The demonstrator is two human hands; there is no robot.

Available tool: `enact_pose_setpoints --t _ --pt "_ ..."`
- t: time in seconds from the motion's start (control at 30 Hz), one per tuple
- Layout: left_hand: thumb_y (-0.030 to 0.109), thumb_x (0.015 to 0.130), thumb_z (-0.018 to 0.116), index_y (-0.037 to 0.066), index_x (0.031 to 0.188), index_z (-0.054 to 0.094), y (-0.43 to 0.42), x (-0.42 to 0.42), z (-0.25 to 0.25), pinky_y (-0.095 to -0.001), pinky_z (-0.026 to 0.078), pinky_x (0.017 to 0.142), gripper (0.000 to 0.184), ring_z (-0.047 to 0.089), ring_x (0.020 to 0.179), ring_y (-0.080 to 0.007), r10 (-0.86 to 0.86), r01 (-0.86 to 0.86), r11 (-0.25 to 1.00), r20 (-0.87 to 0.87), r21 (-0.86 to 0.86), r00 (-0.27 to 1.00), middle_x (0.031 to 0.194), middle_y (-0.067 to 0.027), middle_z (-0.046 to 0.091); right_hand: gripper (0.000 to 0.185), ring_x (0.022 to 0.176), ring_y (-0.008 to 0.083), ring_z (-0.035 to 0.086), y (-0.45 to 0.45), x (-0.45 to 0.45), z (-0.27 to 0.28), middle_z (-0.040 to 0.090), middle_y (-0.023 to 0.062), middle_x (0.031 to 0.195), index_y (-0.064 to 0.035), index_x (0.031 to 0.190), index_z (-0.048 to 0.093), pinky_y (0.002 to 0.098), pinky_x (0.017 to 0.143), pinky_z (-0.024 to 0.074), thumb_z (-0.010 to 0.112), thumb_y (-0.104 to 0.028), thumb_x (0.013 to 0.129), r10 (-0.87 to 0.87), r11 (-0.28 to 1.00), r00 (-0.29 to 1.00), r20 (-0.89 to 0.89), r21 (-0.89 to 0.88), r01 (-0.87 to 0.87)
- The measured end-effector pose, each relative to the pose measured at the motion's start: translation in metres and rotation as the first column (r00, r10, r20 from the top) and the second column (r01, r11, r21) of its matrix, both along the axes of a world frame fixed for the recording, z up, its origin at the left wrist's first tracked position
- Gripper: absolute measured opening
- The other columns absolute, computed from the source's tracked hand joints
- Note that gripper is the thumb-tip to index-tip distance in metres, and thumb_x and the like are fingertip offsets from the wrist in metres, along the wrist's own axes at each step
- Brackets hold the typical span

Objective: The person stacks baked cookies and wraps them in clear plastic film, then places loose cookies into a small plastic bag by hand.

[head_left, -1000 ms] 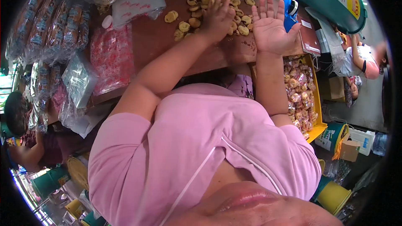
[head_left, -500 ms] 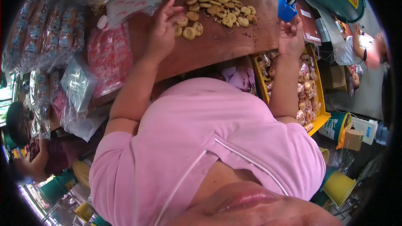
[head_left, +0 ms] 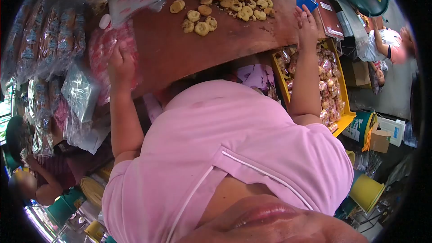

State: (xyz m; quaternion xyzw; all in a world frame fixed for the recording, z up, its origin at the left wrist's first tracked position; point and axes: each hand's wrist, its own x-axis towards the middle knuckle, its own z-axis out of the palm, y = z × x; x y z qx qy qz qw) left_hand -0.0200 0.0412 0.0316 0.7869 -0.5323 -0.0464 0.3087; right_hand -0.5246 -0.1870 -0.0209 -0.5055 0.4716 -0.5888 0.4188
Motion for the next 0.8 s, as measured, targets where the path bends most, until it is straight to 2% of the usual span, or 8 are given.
enact_pose_setpoints --t 0.23,0.37,0.43,0.5,0.6,0.63,0.77,0.8 --pt "0.04 0.104 0.043 0.004 0.155 0.031 -0.009 -0.023 0.001 -0.0392 0.022 0.121 0.063 0.028 0.151 -0.0274 -0.513 0.279 0.829 -0.461 -0.485 0.724 0.16 -0.0159 0.034 0.051 0.127 0.0307 0.055 0.014 0.015 0.018 0.05 0.0156 0.143 -0.002 0.148 0.039 0.0421 0.107 0.0425 0.05 -0.03 0.106 -0.004 1.0 0.967 0.256 0.004 0.003" --pt "0.075 0.093 0.035 0.005 0.159 0.023 -0.006 -0.016 0.021 -0.0537 -0.008 0.12 0.097 0.005 0.156 -0.0274 -0.617 0.22 0.783 -0.772 -0.582 0.151 0.167 -0.0146 0.018 0.047 0.119 0.0253 0.059 0.022 -0.006 0.002 0.056 0.0109 0.136 -0.0041 0.144 0.046 0.0382 0.101 0.0453 0.053 -0.03 0.105 0.038 0.999 0.953 0.301 0.015 -0.045" --pt "0.076 0.091 0.041 0.003 0.158 0.022 -0.006 -0.007 0.024 -0.0555 0.006 0.121 0.101 0.009 0.156 -0.0299 -0.604 0.089 0.781 -0.784 -0.618 -0.142 0.167 -0.0168 0.016 0.043 0.097 0.0146 0.062 0.031 -0.011 0.001 0.063 0.0062 0.118 -0.0041 0.138 0.054 0.0288 0.08 0.0499 0.056 -0.03 0.104 0.067 0.993 0.995 -0.072 0.099 -0.06" --pt "0.077 0.089 0.043 0.002 0.158 0.022 -0.005 -0.004 0.027 -0.0573 0.014 0.121 0.105 0.012 0.155 -0.0332 -0.608 -0.003 0.769 -0.73 -0.639 -0.313 0.167 -0.0195 0.013 0.038 0.087 0.0085 0.058 0.038 -0.023 0.005 0.065 0.0016 0.103 -0.0052 0.133 0.06 0.025 0.077 0.048 0.059 -0.028 0.103 0.256 0.941 0.838 -0.482 0.324 -0.101" --pt "0.086 0.087 0.029 0.003 0.159 0.022 0.002 -0.024 0.05 -0.0537 0.009 0.122 0.11 0.013 0.154 -0.0325 -0.595 -0.101 0.783 -0.692 -0.614 -0.409 0.167 -0.0189 0.014 0.035 0.084 0.008 0.059 0.054 -0.015 0.01 0.066 0.0011 0.1 -0.006 0.128 0.063 0.0233 0.074 0.0473 0.063 -0.027 0.1 0.603 0.733 0.736 -0.309 0.579 -0.358" --pt "0.087 0.086 0.028 0.003 0.159 0.019 0.006 -0.033 0.061 -0.0522 0.016 0.122 0.112 0.014 0.154 -0.0349 -0.598 -0.089 0.786 -0.716 -0.611 -0.361 0.166 -0.0215 0.014 0.035 0.088 0.0124 0.061 0.049 -0.016 0.007 0.067 0.0027 0.103 -0.0044 0.126 0.065 0.0262 0.079 0.0495 0.066 -0.027 0.098 0.645 0.699 0.719 -0.258 0.58 -0.419" --pt "0.08 0.088 0.042 0.001 0.158 0.019 0.03 -0.067 0.098 -0.0577 0.013 0.122 0.108 0.009 0.154 -0.0396 -0.655 0.056 0.461 -0.382 -0.886 -0.652 0.165 -0.0254 0.008 0.038 0.105 0.0204 0.063 0.037 -0.003 0.011 0.067 0.0093 0.114 -0.003 0.13 0.062 0.0334 0.094 0.0492 0.068 -0.02 0.097 0.184 0.976 0.539 -0.822 0.087 -0.2" --pt "0.079 0.089 0.043 0.001 0.157 0.021 0.037 -0.072 0.104 -0.0572 0.014 0.121 0.106 0.01 0.154 -0.0395 -0.624 0.136 0.371 -0.355 -0.919 -0.696 0.165 -0.0255 0.009 0.037 0.107 0.0208 0.062 0.033 0.004 0.015 0.067 0.0101 0.116 -0.0031 0.129 0.063 0.0335 0.095 0.0488 0.068 -0.02 0.096 0.193 0.971 0.595 -0.78 0.065 -0.23"
